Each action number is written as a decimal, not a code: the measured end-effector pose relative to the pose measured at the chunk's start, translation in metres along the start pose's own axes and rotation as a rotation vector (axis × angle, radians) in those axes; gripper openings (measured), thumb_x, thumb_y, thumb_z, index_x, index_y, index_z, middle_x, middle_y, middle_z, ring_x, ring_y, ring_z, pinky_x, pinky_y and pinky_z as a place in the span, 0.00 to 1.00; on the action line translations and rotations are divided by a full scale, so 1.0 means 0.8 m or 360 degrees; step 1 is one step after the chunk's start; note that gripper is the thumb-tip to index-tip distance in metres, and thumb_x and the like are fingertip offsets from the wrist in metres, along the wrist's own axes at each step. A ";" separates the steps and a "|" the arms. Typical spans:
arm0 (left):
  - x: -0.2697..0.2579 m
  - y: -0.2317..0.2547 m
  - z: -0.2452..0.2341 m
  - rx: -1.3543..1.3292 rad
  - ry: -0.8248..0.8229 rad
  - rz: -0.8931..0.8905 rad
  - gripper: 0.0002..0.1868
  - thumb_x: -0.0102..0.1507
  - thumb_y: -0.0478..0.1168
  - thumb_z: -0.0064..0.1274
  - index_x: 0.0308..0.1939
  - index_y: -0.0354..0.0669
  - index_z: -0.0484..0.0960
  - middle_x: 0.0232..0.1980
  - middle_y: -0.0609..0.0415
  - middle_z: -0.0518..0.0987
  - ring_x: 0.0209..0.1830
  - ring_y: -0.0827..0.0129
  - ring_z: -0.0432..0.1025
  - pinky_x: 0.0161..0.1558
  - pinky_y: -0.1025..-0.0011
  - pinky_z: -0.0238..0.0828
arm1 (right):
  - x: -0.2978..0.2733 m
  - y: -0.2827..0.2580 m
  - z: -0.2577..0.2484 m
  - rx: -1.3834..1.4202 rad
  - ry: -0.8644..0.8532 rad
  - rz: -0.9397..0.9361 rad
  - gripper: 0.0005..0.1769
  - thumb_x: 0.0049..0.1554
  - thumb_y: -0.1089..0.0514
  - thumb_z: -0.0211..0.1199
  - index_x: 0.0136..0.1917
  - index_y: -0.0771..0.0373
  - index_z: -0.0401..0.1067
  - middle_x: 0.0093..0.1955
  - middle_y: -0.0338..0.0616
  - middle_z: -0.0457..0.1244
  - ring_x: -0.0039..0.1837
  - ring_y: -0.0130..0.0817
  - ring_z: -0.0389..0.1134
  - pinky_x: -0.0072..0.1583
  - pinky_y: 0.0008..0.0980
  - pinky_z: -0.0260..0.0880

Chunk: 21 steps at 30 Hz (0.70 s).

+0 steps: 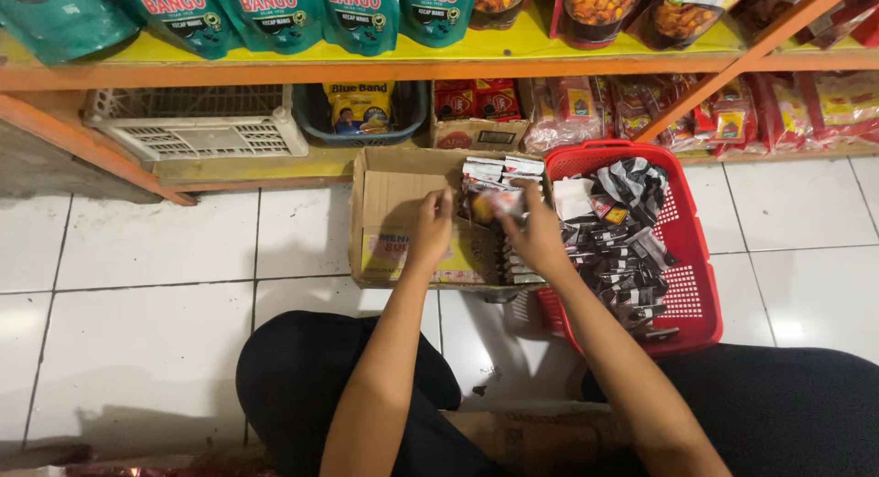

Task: The person takes small packets from a red basket and stacks them into a cardboard box.

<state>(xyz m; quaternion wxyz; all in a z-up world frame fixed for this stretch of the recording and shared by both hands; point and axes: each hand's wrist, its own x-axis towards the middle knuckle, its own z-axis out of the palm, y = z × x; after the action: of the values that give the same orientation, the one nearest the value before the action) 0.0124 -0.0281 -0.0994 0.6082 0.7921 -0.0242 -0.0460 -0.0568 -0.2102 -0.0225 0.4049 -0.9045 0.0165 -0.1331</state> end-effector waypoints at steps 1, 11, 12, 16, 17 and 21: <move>0.000 -0.011 0.002 0.0070 -0.0016 0.0016 0.20 0.73 0.49 0.46 0.61 0.39 0.79 0.59 0.44 0.82 0.60 0.54 0.77 0.60 0.62 0.70 | 0.004 0.008 0.009 -0.0106 -0.0085 -0.0149 0.25 0.54 0.65 0.68 0.61 0.73 0.63 0.45 0.57 0.67 0.47 0.52 0.70 0.46 0.42 0.68; -0.008 -0.043 0.018 0.0239 -0.0198 0.0099 0.46 0.53 0.31 0.67 0.73 0.39 0.62 0.69 0.36 0.71 0.69 0.45 0.67 0.65 0.59 0.65 | 0.005 0.047 0.070 -0.1184 -0.0123 -0.0384 0.27 0.56 0.62 0.60 0.69 0.62 0.64 0.72 0.55 0.56 0.75 0.51 0.55 0.74 0.55 0.53; -0.007 -0.041 0.021 0.0264 -0.0204 0.0102 0.49 0.51 0.30 0.68 0.74 0.39 0.60 0.69 0.34 0.70 0.70 0.43 0.65 0.67 0.58 0.63 | 0.004 0.045 0.069 -0.1152 -0.0043 -0.0367 0.32 0.56 0.60 0.60 0.73 0.63 0.61 0.75 0.55 0.53 0.77 0.51 0.52 0.74 0.60 0.49; 0.001 -0.038 0.028 0.0332 -0.0304 0.0007 0.54 0.52 0.28 0.66 0.78 0.43 0.53 0.70 0.33 0.69 0.71 0.44 0.65 0.68 0.60 0.63 | 0.014 0.039 0.062 -0.1019 -0.0072 -0.0279 0.48 0.51 0.60 0.60 0.81 0.66 0.46 0.85 0.53 0.42 0.85 0.50 0.39 0.75 0.69 0.35; 0.003 -0.038 0.031 0.0335 -0.0303 0.0018 0.55 0.51 0.28 0.65 0.79 0.43 0.51 0.71 0.34 0.69 0.71 0.44 0.65 0.68 0.60 0.64 | 0.018 0.038 0.062 -0.1110 -0.0112 -0.0266 0.48 0.52 0.61 0.59 0.82 0.64 0.45 0.86 0.50 0.41 0.86 0.48 0.38 0.76 0.69 0.33; 0.013 -0.035 0.040 0.0283 -0.0217 0.0410 0.61 0.46 0.23 0.65 0.78 0.38 0.45 0.77 0.30 0.58 0.73 0.40 0.59 0.67 0.58 0.61 | 0.026 0.040 0.062 -0.1231 -0.0221 -0.0270 0.48 0.54 0.64 0.58 0.84 0.58 0.45 0.87 0.43 0.40 0.87 0.42 0.36 0.76 0.72 0.27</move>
<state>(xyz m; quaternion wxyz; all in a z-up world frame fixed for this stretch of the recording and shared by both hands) 0.0193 -0.0530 -0.1348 0.5336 0.8281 -0.1708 -0.0190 -0.0213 -0.1988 -0.0731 0.0222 -0.9951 -0.0368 -0.0887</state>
